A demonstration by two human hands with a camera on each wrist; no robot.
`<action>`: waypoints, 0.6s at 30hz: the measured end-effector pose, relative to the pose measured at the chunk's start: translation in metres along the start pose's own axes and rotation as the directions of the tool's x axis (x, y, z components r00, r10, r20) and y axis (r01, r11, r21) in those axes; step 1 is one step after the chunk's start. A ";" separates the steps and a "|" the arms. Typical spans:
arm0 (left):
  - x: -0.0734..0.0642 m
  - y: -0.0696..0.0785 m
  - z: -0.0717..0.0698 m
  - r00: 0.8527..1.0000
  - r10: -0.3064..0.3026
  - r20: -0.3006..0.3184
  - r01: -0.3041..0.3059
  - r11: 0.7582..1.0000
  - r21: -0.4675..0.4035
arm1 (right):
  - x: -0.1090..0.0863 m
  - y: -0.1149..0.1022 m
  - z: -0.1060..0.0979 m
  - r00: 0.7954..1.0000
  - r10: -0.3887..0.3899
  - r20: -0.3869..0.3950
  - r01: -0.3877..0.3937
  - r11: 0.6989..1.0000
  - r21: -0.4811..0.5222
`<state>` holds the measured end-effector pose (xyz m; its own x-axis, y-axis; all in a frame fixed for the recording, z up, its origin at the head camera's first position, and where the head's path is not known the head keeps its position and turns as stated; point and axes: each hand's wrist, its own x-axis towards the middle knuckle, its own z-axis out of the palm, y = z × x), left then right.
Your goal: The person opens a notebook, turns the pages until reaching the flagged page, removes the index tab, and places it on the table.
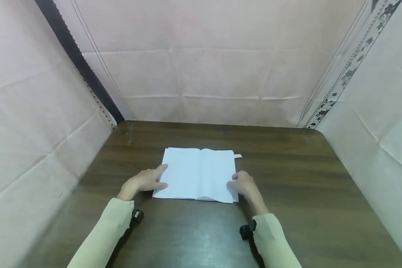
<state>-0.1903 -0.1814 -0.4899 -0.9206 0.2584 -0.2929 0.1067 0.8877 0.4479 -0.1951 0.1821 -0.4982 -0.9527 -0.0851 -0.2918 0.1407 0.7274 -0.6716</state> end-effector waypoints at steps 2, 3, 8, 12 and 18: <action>-0.001 -0.001 0.000 1.000 -0.002 -0.003 0.002 1.000 0.002 | 0.000 -0.002 0.001 1.000 0.005 0.003 -0.006 0.999 0.033; -0.001 -0.001 0.000 1.000 -0.002 -0.003 0.002 1.000 0.002 | 0.000 -0.003 0.002 1.000 0.008 0.000 -0.007 0.999 0.048; 0.000 -0.001 0.000 1.000 0.002 0.002 -0.002 1.000 0.009 | 0.003 -0.011 0.001 1.000 -0.001 -0.006 0.002 0.992 0.129; 0.001 -0.003 0.002 1.000 0.005 0.001 -0.005 1.000 0.016 | 0.002 -0.020 -0.003 1.000 -0.026 0.004 0.025 0.983 0.179; 0.001 -0.003 0.003 1.000 0.007 -0.005 -0.007 1.000 0.021 | 0.001 -0.040 -0.011 0.998 -0.063 0.026 0.055 0.969 0.241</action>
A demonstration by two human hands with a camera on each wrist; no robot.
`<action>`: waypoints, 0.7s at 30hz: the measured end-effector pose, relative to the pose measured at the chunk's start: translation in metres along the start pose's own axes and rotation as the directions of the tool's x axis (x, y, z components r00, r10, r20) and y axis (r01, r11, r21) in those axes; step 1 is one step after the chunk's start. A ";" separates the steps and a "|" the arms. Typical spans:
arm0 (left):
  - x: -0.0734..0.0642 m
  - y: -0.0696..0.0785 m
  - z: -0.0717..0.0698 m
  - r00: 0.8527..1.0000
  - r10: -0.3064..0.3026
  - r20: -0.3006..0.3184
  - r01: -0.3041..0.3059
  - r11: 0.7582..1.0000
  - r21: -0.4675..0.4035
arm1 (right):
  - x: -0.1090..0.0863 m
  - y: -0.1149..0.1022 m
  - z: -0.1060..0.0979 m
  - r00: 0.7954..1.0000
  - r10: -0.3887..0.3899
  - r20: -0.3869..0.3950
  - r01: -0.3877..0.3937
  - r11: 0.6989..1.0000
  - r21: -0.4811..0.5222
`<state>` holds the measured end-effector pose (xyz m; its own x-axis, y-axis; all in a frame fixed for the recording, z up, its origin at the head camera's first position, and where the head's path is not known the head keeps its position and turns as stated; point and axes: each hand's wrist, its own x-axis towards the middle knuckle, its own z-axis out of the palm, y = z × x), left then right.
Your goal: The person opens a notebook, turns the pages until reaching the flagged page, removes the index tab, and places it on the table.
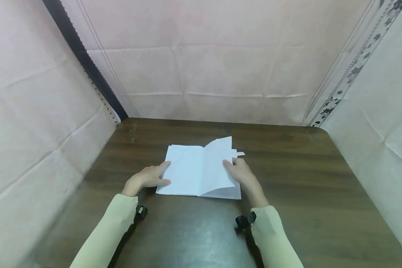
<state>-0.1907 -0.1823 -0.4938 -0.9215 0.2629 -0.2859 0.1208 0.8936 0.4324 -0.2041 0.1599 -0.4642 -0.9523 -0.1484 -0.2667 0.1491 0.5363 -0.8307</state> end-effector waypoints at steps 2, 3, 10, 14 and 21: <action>0.000 0.001 -0.001 1.000 -0.003 0.000 0.003 1.000 -0.005 | 0.001 -0.006 0.001 1.000 -0.002 0.021 0.001 1.000 0.017; 0.000 0.001 -0.002 1.000 -0.006 0.002 0.006 1.000 -0.010 | 0.002 -0.009 0.002 0.999 0.001 0.034 -0.002 1.000 0.028; -0.001 0.000 -0.001 1.000 -0.008 -0.002 0.008 1.000 -0.021 | 0.002 -0.023 0.015 0.996 0.012 0.087 -0.021 0.995 0.101; 0.000 0.000 -0.001 1.000 -0.006 -0.009 0.006 1.000 -0.014 | 0.006 -0.031 0.025 0.997 -0.011 0.082 -0.001 0.988 0.154; -0.003 0.003 -0.002 1.000 -0.011 -0.003 0.011 1.000 -0.003 | 0.015 -0.044 0.049 0.995 -0.044 0.088 0.029 0.986 0.165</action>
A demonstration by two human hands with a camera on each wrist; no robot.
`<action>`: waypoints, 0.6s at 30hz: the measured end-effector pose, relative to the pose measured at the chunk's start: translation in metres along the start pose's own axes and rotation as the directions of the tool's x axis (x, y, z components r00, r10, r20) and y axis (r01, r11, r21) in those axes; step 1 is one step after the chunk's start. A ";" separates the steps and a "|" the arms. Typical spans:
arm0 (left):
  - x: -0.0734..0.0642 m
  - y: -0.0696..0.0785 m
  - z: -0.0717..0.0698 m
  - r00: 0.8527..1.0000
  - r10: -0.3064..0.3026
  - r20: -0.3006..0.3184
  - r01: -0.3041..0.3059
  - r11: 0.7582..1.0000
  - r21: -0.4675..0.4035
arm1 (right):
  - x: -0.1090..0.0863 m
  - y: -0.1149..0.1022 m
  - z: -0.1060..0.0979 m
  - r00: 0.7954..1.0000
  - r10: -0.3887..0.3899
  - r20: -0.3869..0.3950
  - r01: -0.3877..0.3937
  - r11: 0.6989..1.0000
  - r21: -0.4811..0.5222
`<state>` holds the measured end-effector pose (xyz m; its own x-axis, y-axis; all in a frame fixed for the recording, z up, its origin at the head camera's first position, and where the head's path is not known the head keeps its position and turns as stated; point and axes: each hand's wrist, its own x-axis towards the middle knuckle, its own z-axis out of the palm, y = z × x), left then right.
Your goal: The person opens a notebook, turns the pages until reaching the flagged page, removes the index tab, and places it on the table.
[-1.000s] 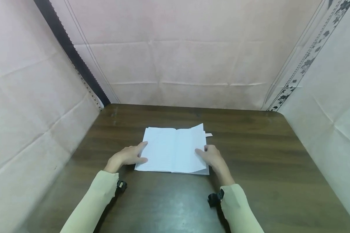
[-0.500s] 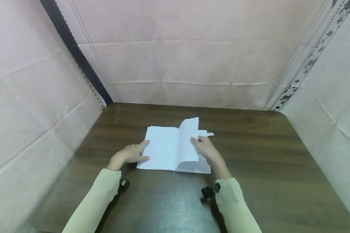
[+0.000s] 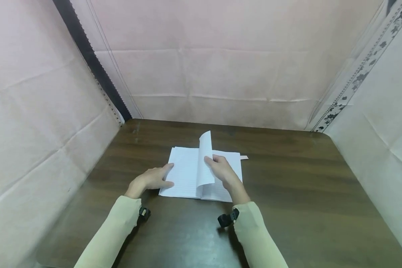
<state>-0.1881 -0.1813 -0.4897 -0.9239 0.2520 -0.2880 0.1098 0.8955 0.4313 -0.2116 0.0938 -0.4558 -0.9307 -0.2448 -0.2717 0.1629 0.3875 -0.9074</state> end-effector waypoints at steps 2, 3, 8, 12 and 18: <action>-0.001 -0.001 0.000 1.000 -0.006 0.002 0.006 1.000 -0.004 | 0.004 -0.003 0.010 1.000 -0.012 0.005 0.012 1.000 0.001; -0.002 -0.001 0.000 1.000 -0.008 0.001 0.008 1.000 -0.004 | 0.005 -0.004 0.014 1.000 -0.025 0.009 0.025 1.000 0.000; 0.000 0.001 0.000 1.000 -0.029 -0.009 0.029 1.000 -0.001 | 0.011 -0.008 0.032 0.998 -0.065 0.010 0.066 0.998 -0.019; 0.000 0.001 0.001 0.999 -0.040 -0.013 0.040 0.999 0.008 | 0.016 -0.008 0.047 0.998 -0.062 0.020 0.063 0.998 -0.031; -0.002 0.001 0.002 0.999 -0.033 -0.029 0.033 0.999 0.009 | 0.021 -0.005 0.065 0.996 -0.077 0.055 0.080 0.996 -0.051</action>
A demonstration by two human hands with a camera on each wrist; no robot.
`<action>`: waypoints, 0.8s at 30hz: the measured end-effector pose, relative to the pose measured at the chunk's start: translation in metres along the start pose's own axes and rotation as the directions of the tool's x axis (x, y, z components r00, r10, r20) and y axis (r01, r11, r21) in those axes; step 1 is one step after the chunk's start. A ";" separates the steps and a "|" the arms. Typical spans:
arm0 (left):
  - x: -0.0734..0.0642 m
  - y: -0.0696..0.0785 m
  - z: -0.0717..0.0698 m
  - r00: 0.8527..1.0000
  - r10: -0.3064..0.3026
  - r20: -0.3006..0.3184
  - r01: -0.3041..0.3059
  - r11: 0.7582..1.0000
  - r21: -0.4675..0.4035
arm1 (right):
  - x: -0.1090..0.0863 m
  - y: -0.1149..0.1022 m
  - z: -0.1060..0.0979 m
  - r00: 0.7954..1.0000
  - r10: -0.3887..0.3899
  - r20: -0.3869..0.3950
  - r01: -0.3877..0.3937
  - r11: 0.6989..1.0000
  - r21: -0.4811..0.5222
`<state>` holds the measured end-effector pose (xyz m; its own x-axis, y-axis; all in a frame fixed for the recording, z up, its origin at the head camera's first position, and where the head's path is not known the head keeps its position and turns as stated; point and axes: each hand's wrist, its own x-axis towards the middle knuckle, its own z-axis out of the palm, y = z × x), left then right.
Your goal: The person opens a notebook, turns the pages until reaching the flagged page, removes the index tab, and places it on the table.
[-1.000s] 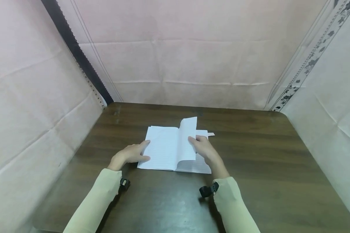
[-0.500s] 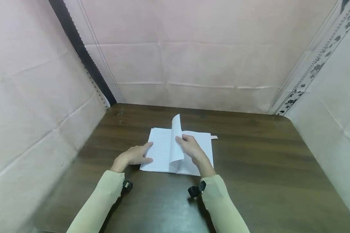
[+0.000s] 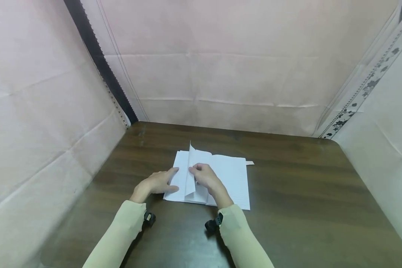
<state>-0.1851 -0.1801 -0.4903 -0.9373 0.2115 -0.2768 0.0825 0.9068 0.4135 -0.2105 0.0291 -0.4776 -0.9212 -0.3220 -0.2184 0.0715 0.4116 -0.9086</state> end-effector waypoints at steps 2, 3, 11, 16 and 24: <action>0.000 0.000 0.001 1.000 0.010 -0.005 -0.010 1.000 -0.003 | 0.002 0.001 0.004 1.000 -0.003 0.007 0.003 1.000 -0.016; 0.000 0.000 0.002 1.000 0.014 -0.007 -0.014 1.000 -0.003 | 0.003 0.002 0.006 1.000 -0.003 0.009 0.003 1.000 -0.022; 0.000 -0.006 0.000 0.999 0.031 -0.013 -0.032 0.998 -0.048 | 0.012 0.001 0.027 1.000 -0.015 0.019 0.017 0.996 -0.083; 0.001 -0.009 -0.001 1.000 0.006 -0.002 -0.006 0.994 -0.110 | 0.015 0.000 0.036 0.999 -0.033 0.014 0.035 0.991 -0.128; 0.002 -0.005 -0.002 1.000 0.024 0.011 -0.023 0.998 -0.059 | 0.013 0.001 0.032 0.999 -0.036 0.039 0.042 0.986 -0.160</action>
<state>-0.1876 -0.1847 -0.4908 -0.9314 0.2369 -0.2763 0.0838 0.8784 0.4705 -0.2101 -0.0015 -0.4931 -0.9078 -0.3693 -0.1989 -0.0295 0.5292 -0.8480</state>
